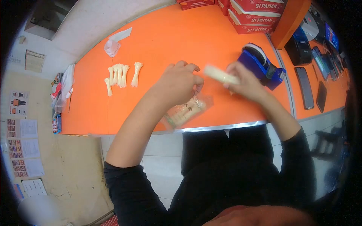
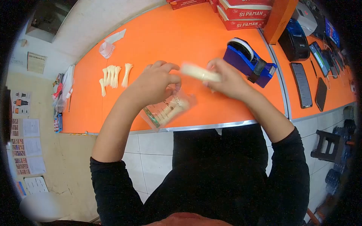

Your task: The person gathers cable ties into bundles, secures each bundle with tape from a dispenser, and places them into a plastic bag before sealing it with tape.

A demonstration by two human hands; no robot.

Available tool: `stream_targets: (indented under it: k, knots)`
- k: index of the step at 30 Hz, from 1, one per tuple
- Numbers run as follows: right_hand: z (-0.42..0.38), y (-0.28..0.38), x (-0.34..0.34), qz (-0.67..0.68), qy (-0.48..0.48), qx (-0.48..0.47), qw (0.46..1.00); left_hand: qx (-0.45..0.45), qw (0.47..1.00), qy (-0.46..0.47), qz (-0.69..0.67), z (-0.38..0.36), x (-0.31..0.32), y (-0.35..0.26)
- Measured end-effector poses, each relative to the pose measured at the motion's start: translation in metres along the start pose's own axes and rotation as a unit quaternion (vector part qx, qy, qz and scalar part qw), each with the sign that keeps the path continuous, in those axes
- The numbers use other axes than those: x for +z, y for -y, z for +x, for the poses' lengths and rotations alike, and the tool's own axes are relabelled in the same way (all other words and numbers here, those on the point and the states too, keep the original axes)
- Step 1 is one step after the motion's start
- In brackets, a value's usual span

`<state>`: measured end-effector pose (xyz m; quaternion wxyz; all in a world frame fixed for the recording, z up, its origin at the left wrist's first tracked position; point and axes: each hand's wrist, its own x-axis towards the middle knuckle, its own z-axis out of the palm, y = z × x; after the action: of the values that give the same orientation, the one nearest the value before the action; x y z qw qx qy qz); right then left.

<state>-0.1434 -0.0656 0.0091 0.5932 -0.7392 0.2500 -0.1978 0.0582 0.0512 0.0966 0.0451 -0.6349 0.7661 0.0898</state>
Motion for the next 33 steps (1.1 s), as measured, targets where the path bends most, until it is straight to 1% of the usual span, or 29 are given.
stream_targets:
  k: [1, 2, 3, 5, 6, 8, 9, 10, 11, 12, 14, 15, 17, 18, 19, 20, 21, 23, 24, 25, 26, 27, 29, 30, 32, 33]
  knots:
    - [-0.002, -0.004, 0.005, 0.101, 0.069, 0.08, 0.989, 0.001, 1.0, -0.006, -0.001, 0.0, -0.002, -0.002]
    - [-0.004, -0.005, 0.009, 0.093, 0.111, 0.114, 0.983, 0.001, 1.0, -0.012, -0.003, 0.0, -0.004, -0.003]
    - [-0.004, -0.005, 0.009, 0.093, 0.111, 0.113, 0.983, 0.0, 1.0, -0.011, -0.003, 0.0, -0.004, -0.004]
    - [-0.001, -0.004, 0.011, -0.014, 0.096, 0.135, 0.986, 0.017, 1.0, -0.013, -0.008, -0.002, -0.003, -0.006]
    - [0.0, -0.001, 0.011, -0.013, 0.099, 0.135, 0.986, 0.015, 1.0, -0.012, -0.008, -0.002, -0.003, -0.008]
    - [0.003, 0.012, 0.007, -0.06, 0.116, 0.094, 0.987, 0.046, 0.998, -0.03, 0.012, -0.002, -0.004, -0.01]
    - [0.003, 0.013, 0.009, -0.061, 0.116, 0.093, 0.987, 0.046, 0.998, -0.03, 0.012, -0.001, -0.003, -0.012]
    - [0.004, 0.012, 0.012, -0.108, 0.12, -0.044, 0.986, 0.073, 0.995, -0.067, -0.007, 0.0, -0.001, -0.014]
    - [0.004, 0.011, 0.014, -0.154, 0.123, -0.18, 0.964, 0.101, 0.989, -0.103, -0.026, 0.002, 0.0, -0.016]
    - [0.005, 0.011, 0.018, -0.155, 0.122, -0.18, 0.964, 0.101, 0.989, -0.104, -0.026, 0.005, 0.0, -0.019]
    - [0.007, 0.011, 0.027, -0.142, 0.163, -0.143, 0.966, 0.137, 0.98, -0.141, -0.03, 0.009, 0.001, -0.027]
    - [0.007, 0.012, 0.027, -0.141, 0.164, -0.143, 0.966, 0.136, 0.98, -0.14, -0.03, 0.01, 0.003, -0.028]
    - [0.005, 0.015, 0.024, 0.0, 0.253, -0.042, 0.967, 0.138, 0.977, -0.164, -0.019, 0.009, 0.009, -0.028]
    - [0.004, 0.013, 0.024, -0.001, 0.254, -0.043, 0.966, 0.137, 0.977, -0.165, -0.019, 0.008, 0.01, -0.027]
    - [0.002, 0.009, 0.025, 0.114, 0.245, -0.027, 0.962, 0.137, 0.978, -0.156, -0.032, 0.006, 0.011, -0.025]
    - [0.001, 0.006, 0.026, 0.228, 0.232, -0.011, 0.946, 0.137, 0.979, -0.147, -0.045, 0.004, 0.013, -0.024]
    - [0.002, 0.003, 0.027, 0.228, 0.232, -0.01, 0.946, 0.137, 0.979, -0.147, -0.046, 0.004, 0.015, -0.025]
    - [0.005, 0.0, 0.028, 0.237, 0.244, 0.013, 0.94, 0.147, 0.967, -0.178, -0.109, 0.007, 0.019, -0.027]
    - [0.004, -0.002, 0.031, 0.236, 0.244, 0.012, 0.941, 0.148, 0.967, -0.179, -0.109, 0.008, 0.02, -0.029]
    - [0.002, -0.003, 0.036, 0.092, 0.24, -0.015, 0.966, 0.158, 0.963, -0.194, -0.096, 0.01, 0.022, -0.032]
    - [0.0, -0.005, 0.039, -0.054, 0.232, -0.041, 0.97, 0.167, 0.96, -0.209, -0.084, 0.01, 0.025, -0.034]
    - [0.001, -0.009, 0.04, -0.055, 0.233, -0.038, 0.97, 0.166, 0.96, -0.209, -0.087, 0.009, 0.028, -0.034]
    - [0.004, -0.015, 0.038, -0.115, 0.263, -0.077, 0.955, 0.144, 0.963, -0.202, -0.104, 0.007, 0.034, -0.035]
    - [0.005, -0.014, 0.035, -0.116, 0.264, -0.075, 0.954, 0.143, 0.963, -0.203, -0.106, 0.004, 0.036, -0.033]
    - [0.005, -0.007, 0.028, -0.089, 0.296, -0.055, 0.949, 0.006, 0.949, -0.234, -0.212, -0.008, 0.038, -0.026]
    - [0.003, -0.006, 0.03, -0.089, 0.298, -0.053, 0.949, 0.005, 0.948, -0.234, -0.214, -0.017, 0.042, -0.02]
